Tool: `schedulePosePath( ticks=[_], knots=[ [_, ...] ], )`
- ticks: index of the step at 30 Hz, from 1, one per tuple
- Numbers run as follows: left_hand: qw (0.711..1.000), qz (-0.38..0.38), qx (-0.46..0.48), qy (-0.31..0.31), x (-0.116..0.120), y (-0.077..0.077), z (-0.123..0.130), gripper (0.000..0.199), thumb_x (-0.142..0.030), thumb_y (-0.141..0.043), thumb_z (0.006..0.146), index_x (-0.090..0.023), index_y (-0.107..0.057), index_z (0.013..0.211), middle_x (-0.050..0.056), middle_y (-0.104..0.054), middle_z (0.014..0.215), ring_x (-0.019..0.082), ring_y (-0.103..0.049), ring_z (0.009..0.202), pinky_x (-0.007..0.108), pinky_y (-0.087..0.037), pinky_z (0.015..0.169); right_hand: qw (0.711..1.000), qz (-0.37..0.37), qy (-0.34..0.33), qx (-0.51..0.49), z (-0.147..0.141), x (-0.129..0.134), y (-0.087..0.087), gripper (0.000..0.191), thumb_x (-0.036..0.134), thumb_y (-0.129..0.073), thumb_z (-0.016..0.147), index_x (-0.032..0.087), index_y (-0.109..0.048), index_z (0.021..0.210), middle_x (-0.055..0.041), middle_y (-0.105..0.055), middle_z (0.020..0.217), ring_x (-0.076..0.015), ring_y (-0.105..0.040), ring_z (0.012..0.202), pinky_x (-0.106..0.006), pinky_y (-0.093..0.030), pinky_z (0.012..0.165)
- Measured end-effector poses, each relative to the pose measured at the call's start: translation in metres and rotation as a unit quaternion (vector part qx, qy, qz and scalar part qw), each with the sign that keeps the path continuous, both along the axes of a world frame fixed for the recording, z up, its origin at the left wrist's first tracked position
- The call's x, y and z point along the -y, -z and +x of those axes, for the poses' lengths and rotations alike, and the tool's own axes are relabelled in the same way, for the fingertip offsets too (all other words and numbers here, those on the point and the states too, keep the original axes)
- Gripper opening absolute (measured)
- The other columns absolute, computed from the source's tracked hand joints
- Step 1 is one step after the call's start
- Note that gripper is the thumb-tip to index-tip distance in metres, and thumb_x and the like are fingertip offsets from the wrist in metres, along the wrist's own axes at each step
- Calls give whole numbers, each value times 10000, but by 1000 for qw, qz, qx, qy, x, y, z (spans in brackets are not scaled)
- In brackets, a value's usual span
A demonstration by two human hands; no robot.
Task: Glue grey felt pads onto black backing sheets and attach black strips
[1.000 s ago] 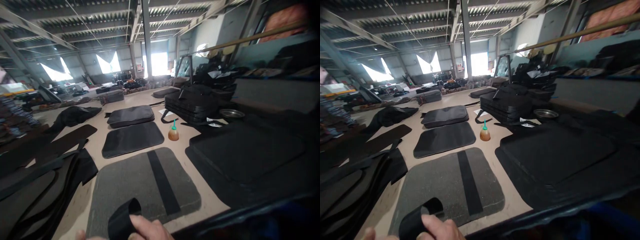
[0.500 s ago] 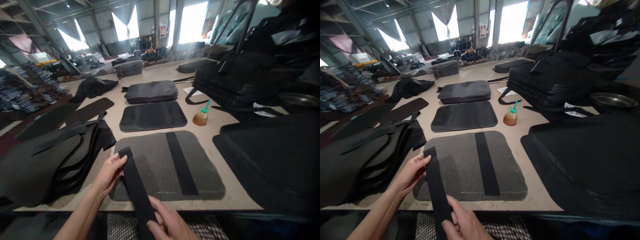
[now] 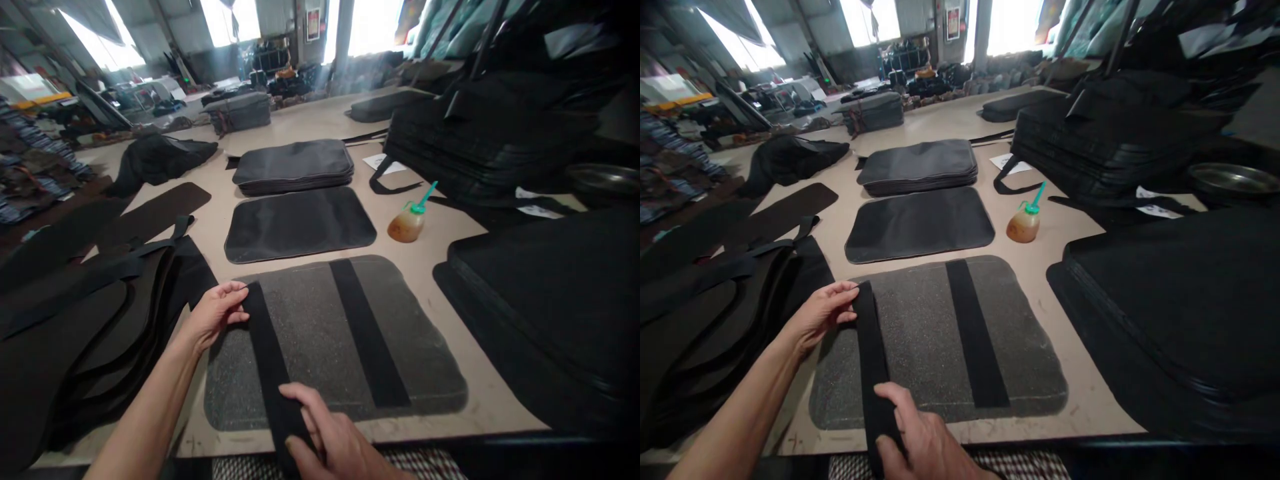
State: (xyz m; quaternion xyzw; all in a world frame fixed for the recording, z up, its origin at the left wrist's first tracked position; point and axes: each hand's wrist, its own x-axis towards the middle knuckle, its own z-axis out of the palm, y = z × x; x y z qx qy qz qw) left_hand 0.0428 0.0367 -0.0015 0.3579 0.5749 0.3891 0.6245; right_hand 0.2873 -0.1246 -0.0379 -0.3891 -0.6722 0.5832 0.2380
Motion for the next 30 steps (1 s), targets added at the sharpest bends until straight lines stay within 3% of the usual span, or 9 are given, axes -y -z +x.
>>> schedulePosePath(
  ticks=[2, 6, 10, 12, 14, 20, 30],
  knots=[
    [999, 15, -34, 26, -8, 3, 2, 417, -400, -907, 691, -143, -672, 921, -22, -611, 741, 66, -560, 563, 236, -612, 604, 1000, -2, 7, 5, -1, -3, -2, 448, 160, -494, 865, 145, -486, 1313, 108, -299, 600, -88, -322, 486, -252, -207, 497],
    [973, 118, -179, 88, -24, 16, 4, 412, -545, -768, 801, -176, -681, 960, -13, -630, 752, 106, -563, 566, 227, -507, 528, 999, -39, -8, -11, -2, -10, -7, 214, 250, -415, 986, 164, -511, 1158, 100, -363, 578, -95, -443, 492, -229, -304, 526],
    [872, 274, -387, 122, -39, 28, 5, 251, -461, -667, 899, -211, -693, 899, 5, -665, 848, 168, -608, 772, 279, -470, 697, 999, -30, -24, -27, -5, -16, -7, 151, 271, -388, 1027, 191, -498, 1093, 87, -478, 569, -104, -530, 506, -227, -415, 620],
    [821, 326, -449, 137, -44, 32, 6, 194, -396, -648, 922, -214, -671, 859, 13, -657, 886, 184, -600, 853, 302, -441, 770, 998, -51, -27, -33, -8, -19, -6, 135, 264, -401, 1034, 197, -494, 1105, 86, -530, 563, -104, -551, 498, -227, -440, 647],
    [793, 348, -480, 144, -48, 35, 7, 171, -367, -635, 935, -215, -655, 861, 17, -630, 885, 191, -585, 863, 313, -422, 779, 996, -78, -27, -37, -11, -22, -7, 120, 250, -418, 1030, 199, -492, 1108, 86, -560, 554, -107, -578, 501, -220, -454, 645],
    [775, 354, -502, 149, -55, 41, 5, 145, -343, -631, 944, -219, -649, 870, 21, -609, 883, 198, -576, 864, 319, -415, 771, 987, -150, -23, -60, -19, -29, -15, 115, 210, -411, 1002, 198, -457, 1107, 97, -585, 532, -101, -555, 429, -195, -476, 565],
    [747, 358, -535, 163, -60, 46, 1, 149, -329, -664, 939, -214, -634, 849, 20, -599, 870, 199, -563, 854, 318, -407, 772, 985, -161, -30, -60, -24, -30, -19, 139, 197, -424, 994, 185, -468, 1126, 94, -593, 548, -84, -541, 417, -157, -433, 474]
  ],
)
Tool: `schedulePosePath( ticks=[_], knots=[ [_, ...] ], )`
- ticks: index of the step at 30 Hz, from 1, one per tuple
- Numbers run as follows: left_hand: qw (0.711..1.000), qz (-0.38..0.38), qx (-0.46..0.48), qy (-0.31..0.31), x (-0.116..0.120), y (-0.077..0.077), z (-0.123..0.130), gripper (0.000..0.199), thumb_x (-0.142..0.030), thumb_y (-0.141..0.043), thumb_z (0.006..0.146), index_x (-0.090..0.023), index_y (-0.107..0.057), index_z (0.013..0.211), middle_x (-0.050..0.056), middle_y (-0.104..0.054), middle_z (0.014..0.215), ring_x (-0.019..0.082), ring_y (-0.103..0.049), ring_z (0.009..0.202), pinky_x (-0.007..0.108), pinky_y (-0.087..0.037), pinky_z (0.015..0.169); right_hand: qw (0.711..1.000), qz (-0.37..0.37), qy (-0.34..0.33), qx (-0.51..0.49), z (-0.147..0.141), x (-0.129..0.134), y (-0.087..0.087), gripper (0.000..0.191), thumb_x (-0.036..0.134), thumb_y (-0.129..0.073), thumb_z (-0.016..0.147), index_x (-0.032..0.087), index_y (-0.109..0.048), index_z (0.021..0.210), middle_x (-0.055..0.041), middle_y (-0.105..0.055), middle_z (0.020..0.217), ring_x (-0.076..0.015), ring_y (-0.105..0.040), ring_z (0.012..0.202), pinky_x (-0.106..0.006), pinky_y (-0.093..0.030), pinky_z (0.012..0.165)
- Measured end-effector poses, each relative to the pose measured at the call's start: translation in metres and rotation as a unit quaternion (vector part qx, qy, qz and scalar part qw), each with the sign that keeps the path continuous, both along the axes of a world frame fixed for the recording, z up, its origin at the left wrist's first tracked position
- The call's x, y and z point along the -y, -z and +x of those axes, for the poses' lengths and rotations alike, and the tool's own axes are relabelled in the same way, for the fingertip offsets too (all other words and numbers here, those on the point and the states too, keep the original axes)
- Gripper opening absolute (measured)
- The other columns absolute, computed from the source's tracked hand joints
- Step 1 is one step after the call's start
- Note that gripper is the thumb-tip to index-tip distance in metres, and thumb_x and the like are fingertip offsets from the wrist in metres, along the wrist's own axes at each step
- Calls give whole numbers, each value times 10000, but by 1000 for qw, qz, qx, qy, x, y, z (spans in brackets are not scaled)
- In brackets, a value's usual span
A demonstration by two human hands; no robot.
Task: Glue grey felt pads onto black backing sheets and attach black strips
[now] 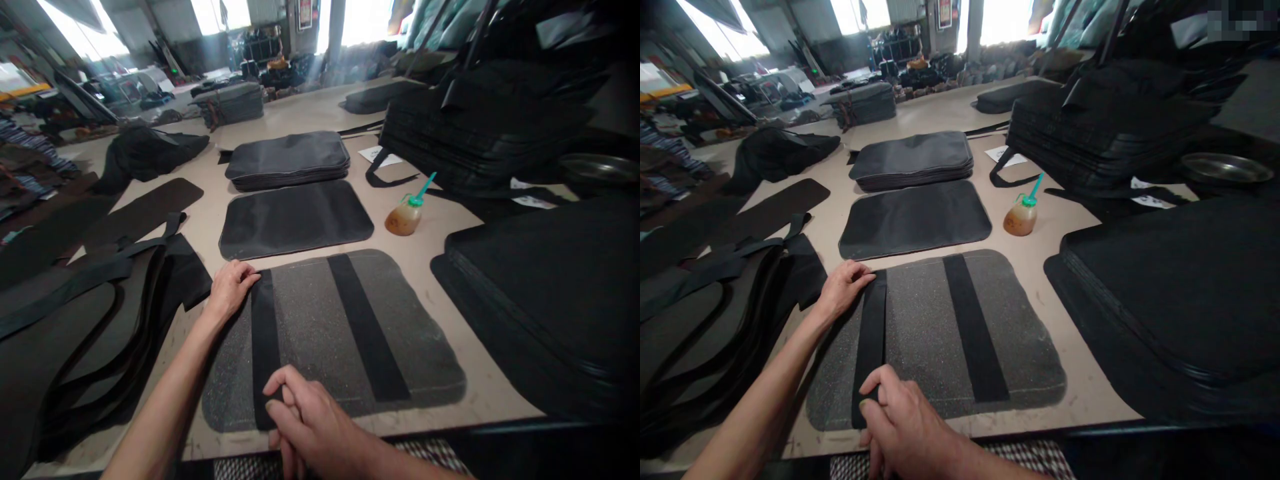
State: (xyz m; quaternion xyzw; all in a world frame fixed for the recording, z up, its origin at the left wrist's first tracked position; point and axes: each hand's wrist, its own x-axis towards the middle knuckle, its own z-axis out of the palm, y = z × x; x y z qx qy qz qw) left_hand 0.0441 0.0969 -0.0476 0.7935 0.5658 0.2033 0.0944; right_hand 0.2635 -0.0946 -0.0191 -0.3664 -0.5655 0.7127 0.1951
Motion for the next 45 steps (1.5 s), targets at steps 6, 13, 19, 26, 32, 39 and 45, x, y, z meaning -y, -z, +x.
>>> schedulePosePath(
  ticks=[6, 13, 19, 26, 32, 39, 45],
  knots=[
    [1000, 5, -26, -9, 2, 0, 1, 140, -333, -670, 946, -212, -643, 879, 32, -609, 903, 211, -562, 892, 332, -406, 795, 999, -26, 33, -12, -4, 3, 0, 147, 235, -435, 989, 186, -481, 1120, 82, -610, 556, -91, -510, 383, -157, -402, 389],
    [987, 97, -121, 53, 12, -4, 11, 151, -283, -568, 1002, -222, -693, 1059, 92, -667, 1095, 278, -511, 1074, 439, -359, 919, 998, -46, 48, -13, -9, 7, 4, 194, 334, -477, 1001, 198, -470, 1140, 68, -650, 624, -94, -555, 392, -161, -396, 371],
    [981, 88, -155, 77, 27, -4, 7, 290, -332, -467, 1051, -219, -721, 1133, 91, -714, 1101, 281, -512, 1103, 460, -328, 956, 999, -14, 18, 25, -14, 9, 4, 176, 352, -453, 1027, 198, -488, 1105, 65, -654, 622, -94, -518, 375, -189, -404, 392],
    [980, 93, -164, 70, 44, -5, 4, 310, -338, -473, 1050, -209, -682, 1240, 109, -709, 1163, 277, -526, 1149, 446, -329, 992, 988, 105, -10, 111, -25, 11, 5, 98, 216, -415, 1031, 185, -495, 1078, 67, -644, 614, -80, -564, 418, -211, -459, 578],
    [977, 105, -177, 61, 43, -2, 6, 295, -341, -469, 1049, -220, -691, 1200, 110, -706, 1141, 284, -531, 1125, 443, -343, 937, 950, 196, -42, 239, -22, 10, 3, 141, 156, -446, 1015, 158, -549, 1111, 35, -628, 634, -93, -529, 457, -235, -386, 576],
    [978, 100, -170, 63, 42, -1, 6, 285, -333, -474, 1045, -213, -693, 1183, 119, -698, 1127, 291, -534, 1114, 454, -338, 941, 894, 302, -58, 327, -21, 14, 7, 197, 151, -478, 1003, 155, -587, 1167, -92, -731, 924, -214, -685, 815, -300, -418, 722],
    [977, 87, -187, 49, 42, -3, 11, 287, -332, -469, 1041, -214, -673, 1206, 128, -693, 1141, 300, -544, 1124, 442, -358, 939, 831, 383, -87, 393, -22, 21, 7, 193, 177, -460, 1012, 178, -588, 1156, -97, -736, 828, -241, -705, 711, -306, -410, 631]
  ],
)
